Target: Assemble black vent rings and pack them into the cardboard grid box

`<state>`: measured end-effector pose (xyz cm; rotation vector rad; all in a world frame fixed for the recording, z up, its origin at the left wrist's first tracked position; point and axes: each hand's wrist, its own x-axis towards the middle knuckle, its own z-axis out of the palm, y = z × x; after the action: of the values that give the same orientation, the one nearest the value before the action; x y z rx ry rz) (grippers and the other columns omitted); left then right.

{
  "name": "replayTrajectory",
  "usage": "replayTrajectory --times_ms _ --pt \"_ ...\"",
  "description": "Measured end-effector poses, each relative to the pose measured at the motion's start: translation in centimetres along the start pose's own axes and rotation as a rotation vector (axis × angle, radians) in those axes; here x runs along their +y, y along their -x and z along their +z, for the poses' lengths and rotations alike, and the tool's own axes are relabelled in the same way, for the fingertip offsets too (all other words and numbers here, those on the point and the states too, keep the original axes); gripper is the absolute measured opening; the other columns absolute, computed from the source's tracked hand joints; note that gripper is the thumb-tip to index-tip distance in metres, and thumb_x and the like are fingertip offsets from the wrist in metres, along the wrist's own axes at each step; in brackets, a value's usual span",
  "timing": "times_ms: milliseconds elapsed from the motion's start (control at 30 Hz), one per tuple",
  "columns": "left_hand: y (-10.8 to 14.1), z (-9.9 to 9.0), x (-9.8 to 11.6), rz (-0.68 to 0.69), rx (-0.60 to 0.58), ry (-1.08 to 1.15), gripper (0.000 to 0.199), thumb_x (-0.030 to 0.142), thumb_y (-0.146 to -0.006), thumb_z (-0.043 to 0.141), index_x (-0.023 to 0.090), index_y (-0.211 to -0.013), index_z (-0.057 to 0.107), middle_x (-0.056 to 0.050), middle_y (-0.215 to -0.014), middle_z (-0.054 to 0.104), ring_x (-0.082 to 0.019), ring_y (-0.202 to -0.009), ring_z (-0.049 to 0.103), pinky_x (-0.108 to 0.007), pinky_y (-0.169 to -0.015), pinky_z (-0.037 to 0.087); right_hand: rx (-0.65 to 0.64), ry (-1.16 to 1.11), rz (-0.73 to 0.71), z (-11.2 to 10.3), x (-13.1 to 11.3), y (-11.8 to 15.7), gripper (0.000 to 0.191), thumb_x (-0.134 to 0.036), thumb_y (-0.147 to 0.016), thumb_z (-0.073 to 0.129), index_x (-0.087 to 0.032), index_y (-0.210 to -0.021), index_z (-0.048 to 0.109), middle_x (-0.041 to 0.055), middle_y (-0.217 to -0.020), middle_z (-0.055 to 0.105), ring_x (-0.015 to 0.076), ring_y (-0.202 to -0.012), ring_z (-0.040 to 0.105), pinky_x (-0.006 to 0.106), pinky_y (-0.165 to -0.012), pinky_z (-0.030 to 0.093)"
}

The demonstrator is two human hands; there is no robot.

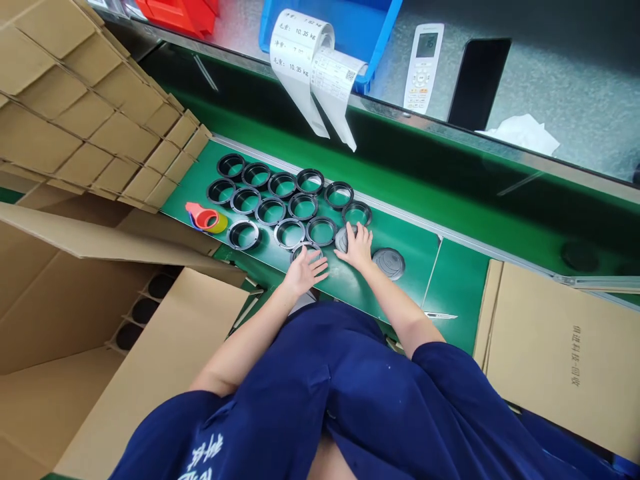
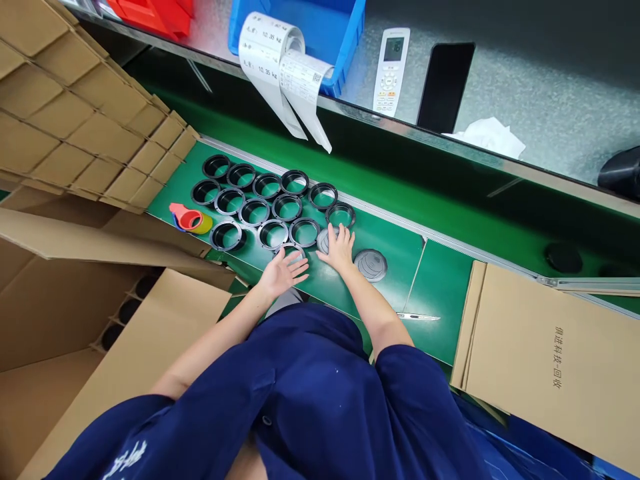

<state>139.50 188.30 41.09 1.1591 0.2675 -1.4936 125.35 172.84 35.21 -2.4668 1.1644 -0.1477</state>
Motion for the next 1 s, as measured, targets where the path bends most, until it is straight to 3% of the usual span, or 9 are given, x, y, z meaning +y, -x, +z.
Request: replayTrajectory --times_ms 233,400,500,600,667,733,800,867,1000 --pt "1.2 -4.5 -0.2 -0.010 0.110 0.030 0.041 0.045 -0.099 0.059 0.015 -0.125 0.065 -0.018 -0.125 0.071 -0.024 -0.109 0.071 -0.039 -0.098 0.059 -0.003 0.046 -0.079 0.6 0.6 3.8 0.087 -0.058 -0.098 0.053 -0.010 -0.166 0.026 0.0257 -0.172 0.014 0.0427 -0.159 0.010 0.069 -0.124 0.009" --pt "0.3 -5.7 -1.9 0.130 0.263 -0.304 0.020 0.029 -0.091 0.065 0.013 -0.104 0.068 -0.015 -0.104 0.073 -0.026 -0.107 0.070 -0.040 -0.100 0.055 0.005 -0.008 -0.093 0.6 -0.8 2.7 0.074 -0.049 -0.105 0.041 -0.009 -0.165 0.028 0.0206 -0.173 0.015 0.0356 -0.162 0.009 0.062 -0.129 0.005" --pt "-1.7 -3.2 -2.4 0.228 0.176 -0.438 0.018 0.023 -0.085 0.068 0.021 -0.103 0.070 -0.011 -0.123 0.070 -0.034 -0.140 0.051 -0.049 -0.117 0.041 -0.086 -0.039 -0.109 0.8 0.0 2.1 0.070 -0.048 -0.106 0.041 -0.008 -0.163 0.032 0.0219 -0.171 0.021 0.0357 -0.160 0.016 0.064 -0.128 0.008" --pt "-4.3 1.5 -3.7 0.360 -0.030 -0.504 0.037 0.029 -0.072 0.083 0.025 -0.107 0.074 -0.012 -0.156 0.050 -0.037 -0.161 0.012 -0.057 -0.129 0.015 -0.010 -0.022 -0.064 -1.0 2.5 3.8 0.077 -0.054 -0.100 0.051 -0.013 -0.163 0.034 0.0232 -0.171 0.020 0.0429 -0.158 0.016 0.073 -0.123 0.008" --pt "-6.1 4.8 -5.4 0.495 -0.193 -0.570 0.059 0.036 -0.059 0.093 0.023 -0.114 0.076 -0.013 -0.167 0.035 -0.044 -0.160 -0.007 -0.066 -0.127 -0.004 0.042 0.042 0.045 -2.7 5.1 6.3 0.091 -0.058 -0.084 0.067 -0.020 -0.162 0.040 0.0244 -0.171 0.016 0.0527 -0.155 0.014 0.080 -0.117 0.008" --pt "-8.3 7.5 -7.2 0.675 -0.420 -0.856 0.074 0.046 -0.056 0.094 0.022 -0.123 0.074 -0.019 -0.171 0.023 -0.055 -0.154 -0.018 -0.079 -0.113 -0.019 -0.067 0.102 0.114 -3.6 8.6 8.3 0.103 -0.063 -0.070 0.069 -0.031 -0.163 0.038 0.0203 -0.172 0.016 0.0565 -0.153 0.019 0.083 -0.111 0.019" --pt "-10.8 9.3 -8.3 0.751 -0.389 -1.171 0.073 0.044 -0.060 0.091 0.026 -0.129 0.073 -0.022 -0.170 0.022 -0.060 -0.153 -0.009 -0.082 -0.110 -0.010 -0.167 0.088 0.160 -3.3 12.2 9.0 0.109 -0.063 -0.061 0.068 -0.045 -0.162 0.032 0.0149 -0.171 0.021 0.0537 -0.151 0.028 0.075 -0.102 0.037" --pt "-12.1 9.9 -8.2 0.695 -0.257 -1.508 0.070 0.034 -0.067 0.084 0.035 -0.136 0.069 -0.022 -0.165 0.029 -0.056 -0.153 0.012 -0.079 -0.109 0.012 -0.168 0.093 0.251 -2.6 14.6 8.8 0.118 -0.066 -0.053 0.069 -0.047 -0.162 0.028 0.0175 -0.167 0.025 0.0577 -0.146 0.033 0.075 -0.095 0.042" --pt "-7.2 8.2 -6.3 0.807 -0.283 -1.720 0.108 0.028 -0.064 0.080 0.038 -0.162 0.034 -0.019 -0.163 0.025 -0.054 -0.149 0.026 -0.072 -0.102 0.037 -0.029 0.115 0.438 -3.3 14.4 8.8 0.121 -0.079 -0.054 0.066 -0.041 -0.162 0.025 0.0228 -0.162 0.024 0.0636 -0.143 0.033 0.080 -0.098 0.040"
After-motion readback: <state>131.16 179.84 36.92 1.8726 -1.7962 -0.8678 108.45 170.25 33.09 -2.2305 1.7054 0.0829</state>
